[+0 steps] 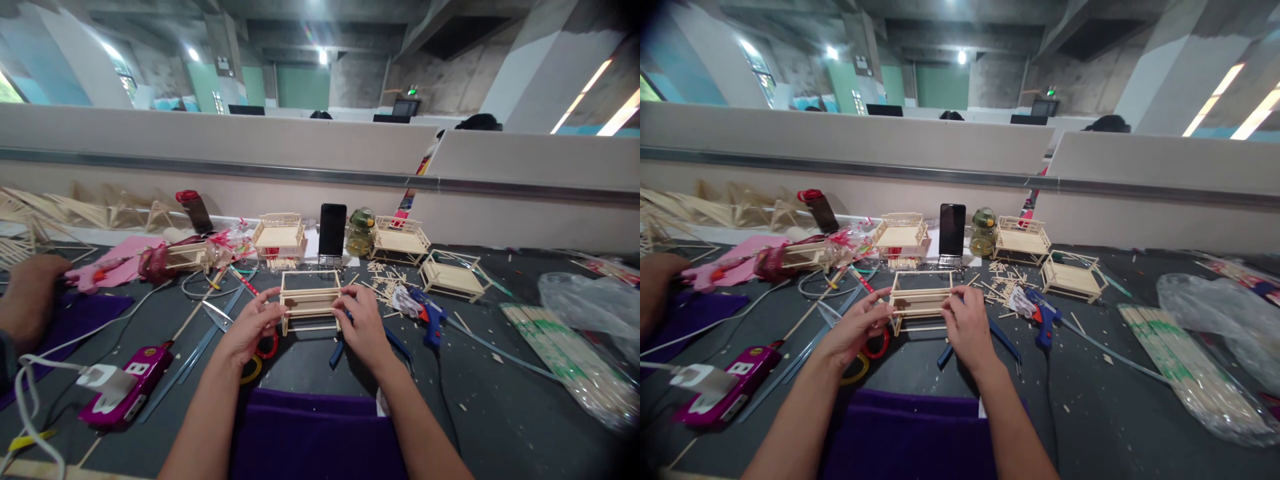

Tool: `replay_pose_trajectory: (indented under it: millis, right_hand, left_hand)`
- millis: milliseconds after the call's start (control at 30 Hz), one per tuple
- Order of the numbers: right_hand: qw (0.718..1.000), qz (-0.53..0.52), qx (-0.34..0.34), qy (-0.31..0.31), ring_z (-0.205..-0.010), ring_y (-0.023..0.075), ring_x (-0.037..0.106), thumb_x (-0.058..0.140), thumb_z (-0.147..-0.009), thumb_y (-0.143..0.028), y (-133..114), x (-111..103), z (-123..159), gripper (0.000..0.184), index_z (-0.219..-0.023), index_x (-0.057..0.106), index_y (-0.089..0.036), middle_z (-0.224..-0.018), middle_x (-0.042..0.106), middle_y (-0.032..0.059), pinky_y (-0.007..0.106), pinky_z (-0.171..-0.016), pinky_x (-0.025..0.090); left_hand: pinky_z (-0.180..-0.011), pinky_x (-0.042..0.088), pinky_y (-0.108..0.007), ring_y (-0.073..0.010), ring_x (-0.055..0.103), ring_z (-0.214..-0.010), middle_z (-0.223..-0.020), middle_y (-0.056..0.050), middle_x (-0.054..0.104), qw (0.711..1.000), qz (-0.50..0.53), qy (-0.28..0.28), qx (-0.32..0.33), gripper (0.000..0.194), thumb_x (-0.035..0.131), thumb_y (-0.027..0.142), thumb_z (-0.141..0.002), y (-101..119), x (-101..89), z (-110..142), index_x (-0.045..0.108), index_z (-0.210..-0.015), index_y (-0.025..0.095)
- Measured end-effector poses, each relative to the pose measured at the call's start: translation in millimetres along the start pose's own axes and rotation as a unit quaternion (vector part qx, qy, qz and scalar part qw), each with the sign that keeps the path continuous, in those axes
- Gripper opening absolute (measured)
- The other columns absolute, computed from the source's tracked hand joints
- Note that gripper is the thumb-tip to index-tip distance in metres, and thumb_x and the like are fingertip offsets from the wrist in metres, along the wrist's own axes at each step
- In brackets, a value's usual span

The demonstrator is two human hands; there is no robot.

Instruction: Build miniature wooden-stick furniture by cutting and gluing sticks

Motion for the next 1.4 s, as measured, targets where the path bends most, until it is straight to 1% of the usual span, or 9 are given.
replay_pose_trajectory:
  millis: [200, 400, 567, 667, 767, 867, 1000, 1133, 1400]
  right_hand:
    - [1.000, -0.001, -0.002, 0.002, -0.106, 0.0249, 0.049, 0.057, -0.085, -0.011, -0.5, 0.5, 0.6, 0.011, -0.085, 0.062, -0.020, -0.106, 0.055, 0.0090, 0.041, -0.094, 0.042]
    - [1.000, -0.002, 0.002, -0.001, -0.106, 0.0247, 0.049, 0.057, -0.086, -0.011, -0.1, 0.4, 0.1, 0.011, -0.086, 0.062, -0.021, -0.106, 0.055, 0.0088, 0.042, -0.095, 0.042]
    - [1.000, -0.004, 0.002, -0.002, -0.106, 0.0250, 0.049, 0.057, -0.086, -0.011, 0.6, 1.2, 0.0, 0.011, -0.086, 0.062, -0.021, -0.106, 0.055, 0.0089, 0.042, -0.094, 0.043]
    - [1.000, -0.004, 0.003, -0.002, -0.106, 0.0250, 0.049, 0.056, -0.086, -0.012, 1.1, 1.5, 0.2, 0.011, -0.086, 0.062, -0.021, -0.106, 0.055, 0.0090, 0.042, -0.094, 0.043]
    - [1.000, -0.006, 0.003, -0.002, -0.106, 0.0249, 0.049, 0.056, -0.086, -0.011, 1.0, 1.3, 0.5, 0.012, -0.086, 0.062, -0.021, -0.106, 0.055, 0.0089, 0.042, -0.094, 0.042]
    - [1.000, -0.009, 0.007, -0.003, -0.107, 0.0248, 0.048, 0.056, -0.086, -0.010, 1.1, 1.1, 0.5, 0.012, -0.086, 0.062, -0.021, -0.106, 0.055, 0.0090, 0.042, -0.094, 0.043]
    - [1.000, -0.016, 0.010, -0.006, -0.107, 0.0253, 0.048, 0.055, -0.086, -0.009, 1.3, 1.8, 0.5, 0.014, -0.087, 0.061, -0.021, -0.106, 0.055, 0.0093, 0.043, -0.093, 0.043]
    - [1.000, -0.018, 0.009, -0.002, -0.107, 0.0260, 0.049, 0.053, -0.086, -0.009, 1.6, 2.0, 0.4, 0.015, -0.086, 0.061, -0.022, -0.105, 0.055, 0.0093, 0.044, -0.092, 0.044]
    - [1.000, -0.017, 0.011, -0.006, -0.108, 0.0256, 0.049, 0.053, -0.086, -0.008, 1.5, 3.0, 0.6, 0.015, -0.087, 0.060, -0.022, -0.105, 0.055, 0.0092, 0.043, -0.093, 0.043]
  left_hand:
    - [-0.042, 0.018, -0.015, -0.0024, 0.027, -0.047, -0.063, 0.009, 0.044, 1.000, -0.002, 0.004, -0.002, 0.058, 0.078, 0.027, -0.071, 0.0, 0.0, -0.9, 0.051, -0.122, 0.020]
    - [-0.042, 0.018, -0.015, -0.0027, 0.030, -0.048, -0.067, 0.007, 0.050, 1.000, 0.000, 0.008, -0.005, 0.060, 0.078, 0.027, -0.070, 1.4, 1.2, -0.9, 0.050, -0.122, 0.019]
    - [-0.043, 0.020, -0.015, -0.0038, 0.031, -0.048, -0.065, 0.006, 0.049, 1.000, 0.000, 0.004, -0.008, 0.059, 0.077, 0.030, -0.072, 0.2, 0.5, -0.6, 0.050, -0.123, 0.019]
    - [-0.043, 0.020, -0.015, -0.0037, 0.031, -0.048, -0.066, 0.006, 0.050, 1.000, -0.004, 0.001, -0.010, 0.060, 0.077, 0.029, -0.071, -0.3, 0.3, 0.1, 0.050, -0.124, 0.020]
    - [-0.043, 0.020, -0.015, -0.0034, 0.031, -0.048, -0.064, 0.008, 0.047, 1.000, 0.000, -0.006, -0.008, 0.060, 0.078, 0.027, -0.070, 0.2, 1.6, 0.3, 0.051, -0.122, 0.021]
    - [-0.043, 0.019, -0.015, -0.0031, 0.031, -0.047, -0.065, 0.008, 0.048, 1.000, 0.003, -0.008, -0.003, 0.059, 0.079, 0.027, -0.068, 1.5, 2.9, 0.2, 0.051, -0.120, 0.021]
    - [-0.043, 0.019, -0.015, -0.0029, 0.031, -0.046, -0.064, 0.008, 0.049, 1.000, 0.000, 0.003, -0.003, 0.060, 0.080, 0.028, -0.067, 3.1, 3.0, 1.1, 0.051, -0.119, 0.021]
    - [-0.042, 0.019, -0.015, -0.0032, 0.031, -0.046, -0.061, 0.010, 0.047, 1.000, 0.000, 0.012, -0.003, 0.061, 0.081, 0.028, -0.064, 3.6, 2.1, 2.2, 0.052, -0.117, 0.021]
    - [-0.043, 0.019, -0.015, -0.0034, 0.030, -0.048, -0.065, 0.008, 0.049, 1.000, -0.018, 0.015, 0.007, 0.061, 0.077, 0.025, -0.068, 3.4, 0.8, 0.2, 0.049, -0.122, 0.019]
Point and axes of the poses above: each hand's wrist, its own z-axis away from the middle knuckle, its own x-axis out of the palm, y = z × x, the point moved 10 cm from there along -z, towards the middle knuckle
